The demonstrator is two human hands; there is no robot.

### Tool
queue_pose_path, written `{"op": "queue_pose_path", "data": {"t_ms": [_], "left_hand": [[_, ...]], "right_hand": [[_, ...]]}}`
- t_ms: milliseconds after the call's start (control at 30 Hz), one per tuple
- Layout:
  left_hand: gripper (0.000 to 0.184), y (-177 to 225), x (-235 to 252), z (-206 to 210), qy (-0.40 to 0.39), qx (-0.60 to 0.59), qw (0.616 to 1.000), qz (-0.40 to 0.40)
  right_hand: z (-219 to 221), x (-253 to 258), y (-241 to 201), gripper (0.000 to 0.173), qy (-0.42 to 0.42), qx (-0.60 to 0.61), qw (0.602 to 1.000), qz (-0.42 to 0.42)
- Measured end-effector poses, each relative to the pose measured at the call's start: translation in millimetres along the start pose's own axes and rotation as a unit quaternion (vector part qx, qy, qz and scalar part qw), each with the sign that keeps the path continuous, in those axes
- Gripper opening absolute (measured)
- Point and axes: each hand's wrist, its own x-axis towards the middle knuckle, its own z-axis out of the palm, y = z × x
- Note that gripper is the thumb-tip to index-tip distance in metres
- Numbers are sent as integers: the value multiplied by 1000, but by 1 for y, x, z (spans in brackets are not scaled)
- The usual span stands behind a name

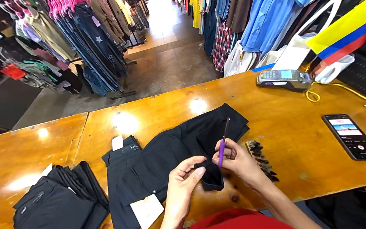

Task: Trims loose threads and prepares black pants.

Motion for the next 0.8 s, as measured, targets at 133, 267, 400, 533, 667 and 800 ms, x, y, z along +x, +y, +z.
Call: {"op": "queue_pose_path", "data": {"t_ms": [133, 267, 400, 533, 667, 800], "left_hand": [[31, 1, 3, 0, -9, 28, 999, 13], [25, 1, 5, -5, -3, 77, 997, 25], [34, 3, 7, -2, 25, 66, 997, 7], [33, 6, 7, -1, 25, 80, 996, 14], [35, 7, 7, 0, 12, 97, 995, 20], [46, 10, 4, 1, 5, 126, 991, 34]], "right_hand": [[-16, -6, -4, 29, 26, -111, 989, -95], [-51, -18, 1, 42, 37, -383, 888, -253], [-66, -38, 3, 45, -15, -480, 833, -276], [-68, -51, 2, 41, -30, -522, 804, -282], [-64, -50, -3, 40, -25, -551, 776, -305], [-66, -48, -11, 39, -34, -569, 752, -331]]}}
